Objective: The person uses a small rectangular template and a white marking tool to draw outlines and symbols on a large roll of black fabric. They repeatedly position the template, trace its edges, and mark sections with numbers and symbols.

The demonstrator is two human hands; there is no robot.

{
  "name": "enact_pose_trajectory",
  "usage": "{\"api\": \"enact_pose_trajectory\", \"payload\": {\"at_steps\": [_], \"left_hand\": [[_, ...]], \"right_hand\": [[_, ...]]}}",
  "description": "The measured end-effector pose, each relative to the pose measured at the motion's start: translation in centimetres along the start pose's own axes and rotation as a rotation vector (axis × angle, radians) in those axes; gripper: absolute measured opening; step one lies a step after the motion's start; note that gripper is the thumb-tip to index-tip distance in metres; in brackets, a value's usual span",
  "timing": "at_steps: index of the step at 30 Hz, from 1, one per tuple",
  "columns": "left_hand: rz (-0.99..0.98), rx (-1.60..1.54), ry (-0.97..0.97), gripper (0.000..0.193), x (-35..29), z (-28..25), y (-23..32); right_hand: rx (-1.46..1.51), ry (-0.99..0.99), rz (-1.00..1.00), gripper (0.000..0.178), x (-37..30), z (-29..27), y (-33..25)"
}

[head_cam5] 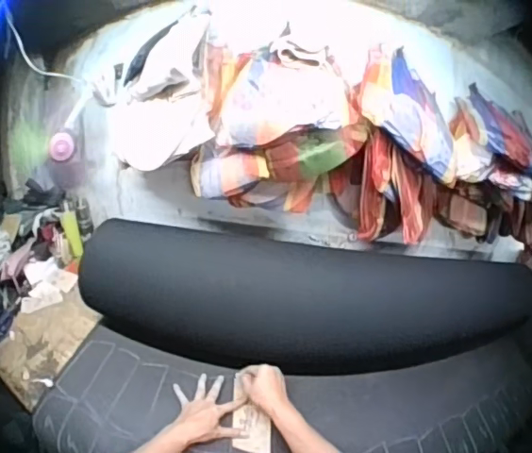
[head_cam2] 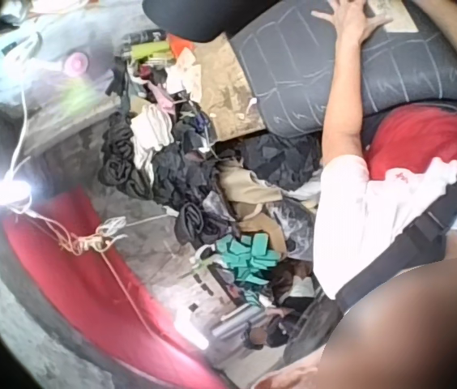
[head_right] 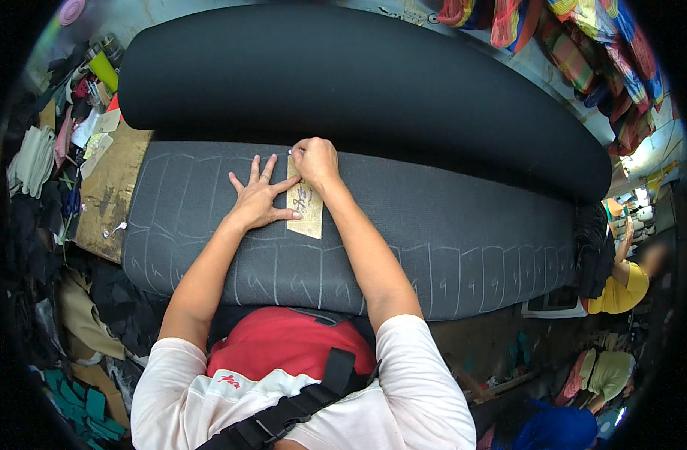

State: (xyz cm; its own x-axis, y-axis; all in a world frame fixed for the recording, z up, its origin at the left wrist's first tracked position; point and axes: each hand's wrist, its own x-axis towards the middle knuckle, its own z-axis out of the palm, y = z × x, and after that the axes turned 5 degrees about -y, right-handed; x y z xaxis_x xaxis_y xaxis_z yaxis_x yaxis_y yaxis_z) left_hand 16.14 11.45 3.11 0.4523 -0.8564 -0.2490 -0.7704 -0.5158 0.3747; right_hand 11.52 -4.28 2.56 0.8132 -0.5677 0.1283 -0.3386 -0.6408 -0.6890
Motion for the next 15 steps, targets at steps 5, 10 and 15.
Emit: {"api": "enact_pose_trajectory", "payload": {"at_steps": [5, 10, 15], "left_hand": [[-0.009, 0.003, -0.002, 0.083, 0.0, -0.3, 0.1], [-0.015, 0.013, 0.001, 0.083, 0.1, 0.1, 0.2], [-0.032, 0.021, 0.013, 0.085, 0.4, 0.3, 0.4]], "right_hand": [[-0.177, -0.018, 0.061, 0.015, 0.3, -0.3, -0.4], [-0.256, 0.103, 0.277, 0.015, -0.8, -3.1, 1.8], [-0.267, 0.170, 0.160, 0.015, -1.8, -2.9, 2.7]]}}
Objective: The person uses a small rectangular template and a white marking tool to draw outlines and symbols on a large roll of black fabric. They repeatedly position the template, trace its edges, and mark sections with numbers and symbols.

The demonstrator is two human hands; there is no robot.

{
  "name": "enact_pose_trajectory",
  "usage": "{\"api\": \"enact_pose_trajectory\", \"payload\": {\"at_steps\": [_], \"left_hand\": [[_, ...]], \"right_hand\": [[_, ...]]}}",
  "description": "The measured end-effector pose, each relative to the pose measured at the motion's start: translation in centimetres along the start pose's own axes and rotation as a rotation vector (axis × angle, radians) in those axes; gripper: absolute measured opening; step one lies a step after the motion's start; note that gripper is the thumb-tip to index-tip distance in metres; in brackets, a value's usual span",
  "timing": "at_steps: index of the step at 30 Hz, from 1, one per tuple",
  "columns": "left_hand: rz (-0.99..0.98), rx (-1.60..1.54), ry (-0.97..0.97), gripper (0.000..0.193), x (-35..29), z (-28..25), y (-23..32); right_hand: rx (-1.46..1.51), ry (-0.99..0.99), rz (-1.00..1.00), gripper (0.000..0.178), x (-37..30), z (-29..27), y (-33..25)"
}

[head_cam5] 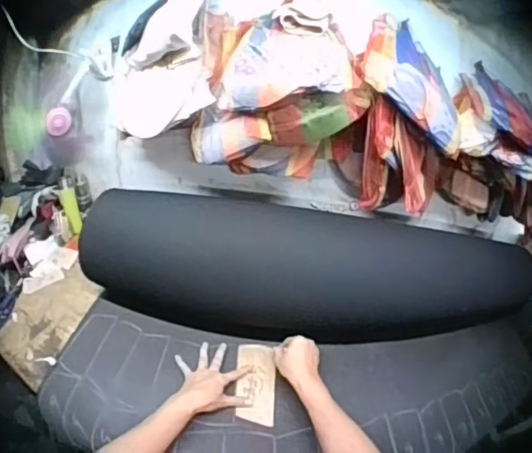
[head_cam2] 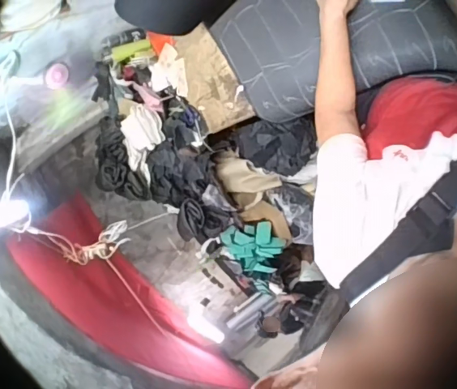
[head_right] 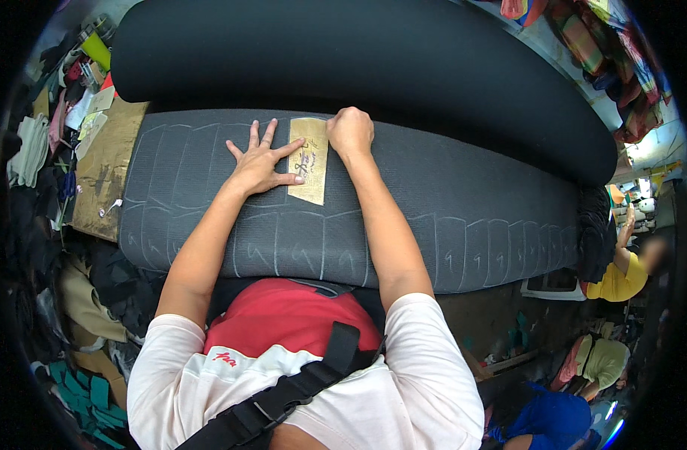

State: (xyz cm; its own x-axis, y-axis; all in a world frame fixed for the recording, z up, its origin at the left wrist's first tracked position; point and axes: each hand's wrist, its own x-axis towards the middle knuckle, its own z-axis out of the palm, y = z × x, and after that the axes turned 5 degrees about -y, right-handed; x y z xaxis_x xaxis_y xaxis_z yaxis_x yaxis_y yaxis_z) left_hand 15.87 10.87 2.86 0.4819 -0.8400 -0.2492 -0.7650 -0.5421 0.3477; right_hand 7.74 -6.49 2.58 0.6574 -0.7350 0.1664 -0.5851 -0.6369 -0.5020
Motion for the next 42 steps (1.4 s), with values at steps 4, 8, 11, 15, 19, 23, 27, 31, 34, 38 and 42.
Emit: {"api": "enact_pose_trajectory", "payload": {"at_steps": [4, 8, 11, 15, 19, 23, 27, 31, 34, 38, 42], "left_hand": [[0.001, 0.007, 0.020, 0.085, -0.1, 0.0, 0.0], [0.015, 0.010, 0.032, 0.085, -0.1, 0.1, -0.2], [0.011, -0.006, 0.036, 0.086, -0.1, 0.2, -0.3], [0.003, -0.009, 0.034, 0.087, 0.1, 0.3, -0.3], [0.006, -0.007, 0.011, 0.089, 0.1, 0.0, -0.3], [0.011, -0.001, 0.007, 0.090, 0.0, -0.3, 0.0], [0.011, 0.016, -0.042, 0.089, 0.3, -0.6, 0.4], [0.021, 0.047, -0.119, 0.089, 0.6, -0.7, 1.5], [-0.006, -0.005, -0.068, 0.092, 0.1, 0.0, 3.0], [-0.061, -0.084, 0.109, 0.098, -1.1, 2.1, 4.1], [-0.273, 0.036, 0.159, 0.086, -0.7, 0.8, -2.6]], "right_hand": [[-0.081, 0.036, -0.121, 0.014, -0.4, 0.5, -0.4], [-0.186, -0.054, -0.217, 0.014, -3.0, -0.4, -0.7], [-0.223, -0.162, -0.322, 0.013, -7.3, -1.9, -1.0], [-0.233, -0.482, -0.304, 0.014, -12.1, -4.9, -1.0], [0.086, -0.336, -0.317, 0.014, -13.2, -3.8, -3.0], [0.172, -0.259, -0.326, 0.012, -13.2, -1.2, -4.2], [-0.116, -0.201, -0.237, 0.013, -14.0, -2.4, -2.3], [-0.064, -0.235, -0.135, 0.016, -14.3, -4.5, -0.7], [0.204, -0.278, 0.041, 0.017, -13.8, -5.4, 0.5], [0.464, -0.228, 0.078, 0.015, -12.6, -5.1, 1.8], [0.441, -0.176, -0.066, 0.014, -10.3, -3.5, 1.4]]}}
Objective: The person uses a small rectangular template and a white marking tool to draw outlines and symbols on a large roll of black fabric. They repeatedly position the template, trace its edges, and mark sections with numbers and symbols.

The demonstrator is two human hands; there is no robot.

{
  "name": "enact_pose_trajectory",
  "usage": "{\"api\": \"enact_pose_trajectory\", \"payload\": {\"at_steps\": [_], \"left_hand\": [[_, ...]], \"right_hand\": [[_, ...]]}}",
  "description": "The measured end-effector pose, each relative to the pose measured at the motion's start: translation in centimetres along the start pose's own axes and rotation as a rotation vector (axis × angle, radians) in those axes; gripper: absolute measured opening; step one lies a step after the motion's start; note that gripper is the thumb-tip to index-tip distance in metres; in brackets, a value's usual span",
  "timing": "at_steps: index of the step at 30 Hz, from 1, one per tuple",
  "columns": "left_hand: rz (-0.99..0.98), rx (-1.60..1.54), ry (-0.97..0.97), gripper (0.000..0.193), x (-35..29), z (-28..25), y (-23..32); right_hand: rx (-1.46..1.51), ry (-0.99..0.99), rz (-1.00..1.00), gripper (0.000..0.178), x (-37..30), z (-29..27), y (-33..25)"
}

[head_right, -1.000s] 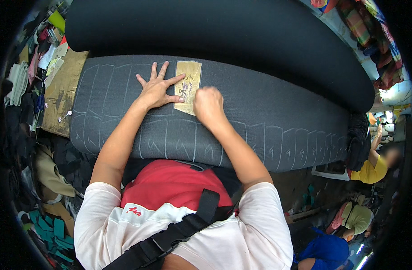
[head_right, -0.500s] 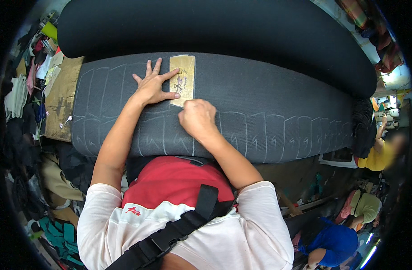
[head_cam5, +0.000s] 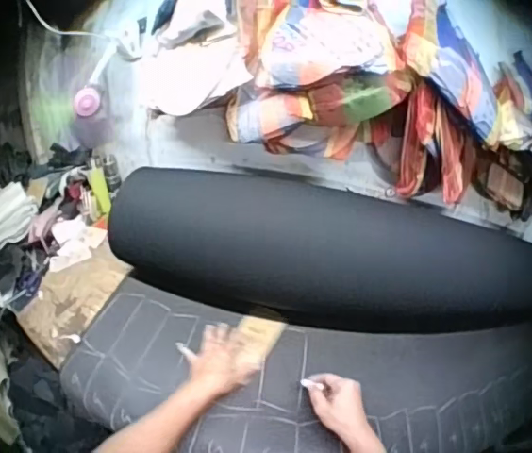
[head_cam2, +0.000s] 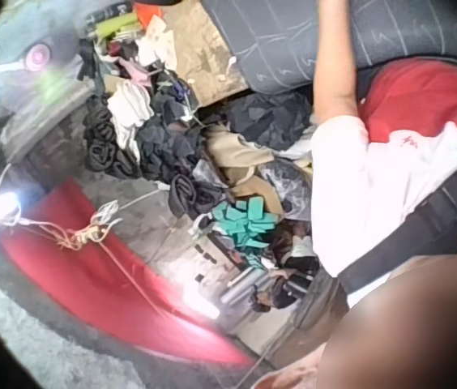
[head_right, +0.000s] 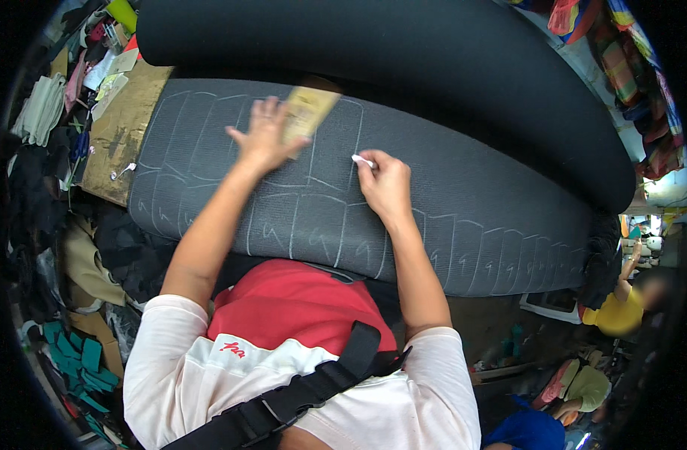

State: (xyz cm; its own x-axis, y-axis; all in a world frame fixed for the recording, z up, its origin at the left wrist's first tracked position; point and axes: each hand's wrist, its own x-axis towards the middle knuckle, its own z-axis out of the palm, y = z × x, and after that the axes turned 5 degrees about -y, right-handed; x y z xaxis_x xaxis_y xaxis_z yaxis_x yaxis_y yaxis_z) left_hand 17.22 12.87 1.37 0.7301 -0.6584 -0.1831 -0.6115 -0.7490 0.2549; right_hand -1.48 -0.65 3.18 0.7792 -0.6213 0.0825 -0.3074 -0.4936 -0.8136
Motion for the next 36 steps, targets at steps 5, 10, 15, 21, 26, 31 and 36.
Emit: {"api": "enact_pose_trajectory", "payload": {"at_steps": [5, 10, 15, 21, 26, 31, 36], "left_hand": [[-0.414, -0.120, 0.193, 0.087, 0.4, -3.0, -15.0], [-0.603, -0.108, 0.465, 0.080, -2.8, -3.1, -23.8], [-0.543, -0.092, 0.577, 0.075, -2.8, -1.7, -24.3], [-0.513, -0.168, 0.607, 0.074, -3.0, -1.9, -24.2], [-0.563, -0.171, 0.597, 0.075, -3.0, -1.9, -23.9], [-0.560, -0.159, 0.644, 0.074, -3.1, -1.8, -23.9], [-0.560, -0.157, 0.732, 0.077, -3.2, -1.6, -23.9]], "right_hand": [[-0.232, 0.059, -0.257, 0.013, 5.9, 3.5, -0.9], [-0.426, 0.063, -0.414, 0.009, 4.9, 4.0, -0.3], [-0.367, 0.039, -0.369, 0.009, 4.6, 3.9, -0.4], [-0.339, 0.136, -0.446, 0.010, 5.9, 6.5, -3.2], [-0.224, 0.125, -0.422, 0.010, 7.0, 8.9, -5.3], [-0.373, -0.025, -0.445, 0.009, 6.5, 9.4, -4.8], [-0.333, -0.022, -0.425, 0.008, 5.9, 9.3, -3.9]]}}
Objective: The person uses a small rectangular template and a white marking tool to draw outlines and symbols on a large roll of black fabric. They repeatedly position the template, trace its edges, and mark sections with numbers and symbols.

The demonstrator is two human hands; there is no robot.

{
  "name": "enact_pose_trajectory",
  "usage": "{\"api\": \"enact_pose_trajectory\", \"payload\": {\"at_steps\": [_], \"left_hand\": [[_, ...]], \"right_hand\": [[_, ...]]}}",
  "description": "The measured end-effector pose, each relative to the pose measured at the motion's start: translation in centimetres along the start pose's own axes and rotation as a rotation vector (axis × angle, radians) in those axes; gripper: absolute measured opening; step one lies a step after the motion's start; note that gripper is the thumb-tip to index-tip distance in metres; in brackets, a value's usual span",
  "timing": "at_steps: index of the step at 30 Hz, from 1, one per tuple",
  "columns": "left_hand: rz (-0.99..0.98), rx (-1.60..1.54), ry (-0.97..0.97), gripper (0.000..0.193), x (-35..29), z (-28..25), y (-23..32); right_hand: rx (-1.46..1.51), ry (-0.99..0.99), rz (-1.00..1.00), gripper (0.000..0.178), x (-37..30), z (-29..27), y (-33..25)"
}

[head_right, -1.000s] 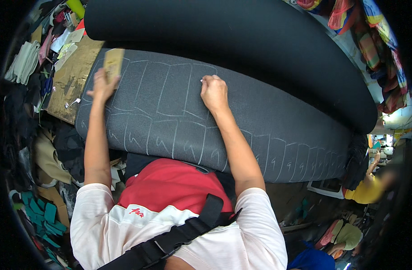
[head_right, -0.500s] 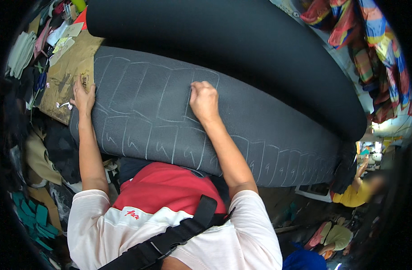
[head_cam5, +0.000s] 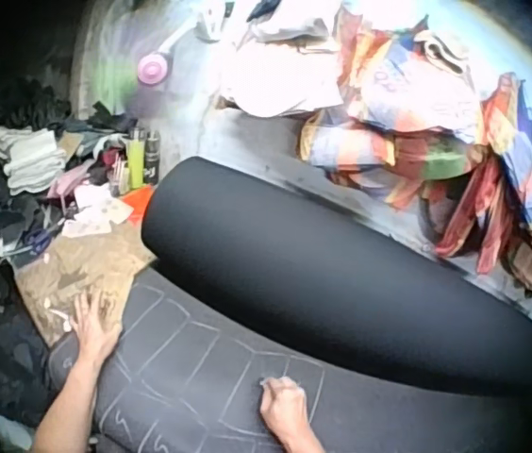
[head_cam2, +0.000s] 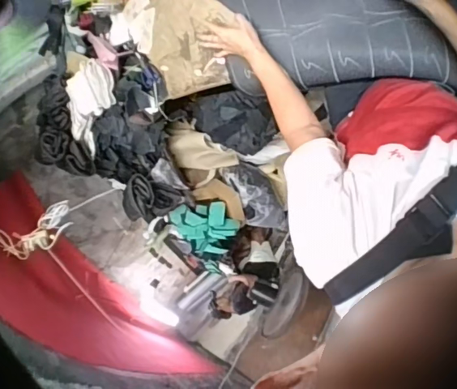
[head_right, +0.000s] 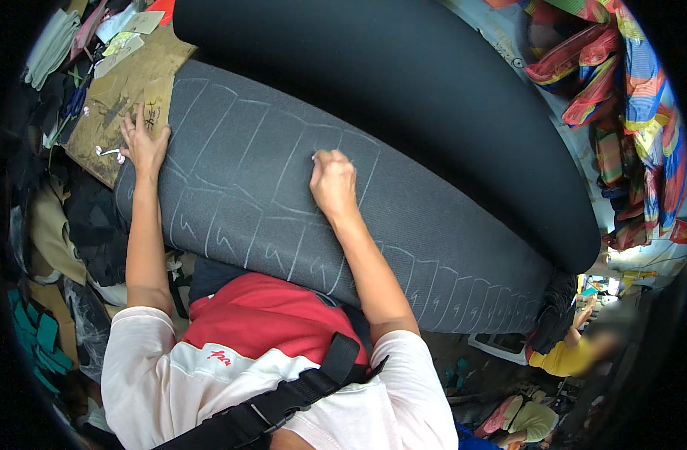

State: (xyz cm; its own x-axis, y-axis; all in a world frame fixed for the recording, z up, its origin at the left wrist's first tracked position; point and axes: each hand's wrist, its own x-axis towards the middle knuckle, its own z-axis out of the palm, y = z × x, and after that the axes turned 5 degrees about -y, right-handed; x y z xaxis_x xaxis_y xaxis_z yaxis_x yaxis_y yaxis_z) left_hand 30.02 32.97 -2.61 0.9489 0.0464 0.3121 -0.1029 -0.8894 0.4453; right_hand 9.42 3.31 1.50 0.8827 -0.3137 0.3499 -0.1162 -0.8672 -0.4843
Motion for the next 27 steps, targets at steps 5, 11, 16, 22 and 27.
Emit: {"api": "enact_pose_trajectory", "payload": {"at_steps": [5, 11, 16, 22, 27], "left_hand": [[-0.001, 0.015, -0.090, 0.072, 0.0, -0.2, 0.0], [-0.015, 0.020, -0.133, 0.065, -0.1, -0.1, 0.1], [0.007, 0.012, -0.117, 0.064, -0.2, -0.2, -0.1], [-0.005, -0.014, -0.110, 0.064, -0.2, -0.1, 0.0], [-0.021, -0.024, -0.109, 0.063, -0.3, -0.1, -0.1]], "right_hand": [[-0.004, 0.101, -0.026, 0.007, 2.1, 0.7, -1.0], [0.162, -0.006, -0.185, 0.008, 3.2, 3.7, -4.9], [0.049, -0.088, -0.168, 0.007, 1.7, 3.4, -4.9], [0.017, 0.039, -0.098, 0.008, 3.5, 4.2, -4.9], [0.227, 0.003, -0.261, 0.008, 6.8, 7.9, -8.2]]}}
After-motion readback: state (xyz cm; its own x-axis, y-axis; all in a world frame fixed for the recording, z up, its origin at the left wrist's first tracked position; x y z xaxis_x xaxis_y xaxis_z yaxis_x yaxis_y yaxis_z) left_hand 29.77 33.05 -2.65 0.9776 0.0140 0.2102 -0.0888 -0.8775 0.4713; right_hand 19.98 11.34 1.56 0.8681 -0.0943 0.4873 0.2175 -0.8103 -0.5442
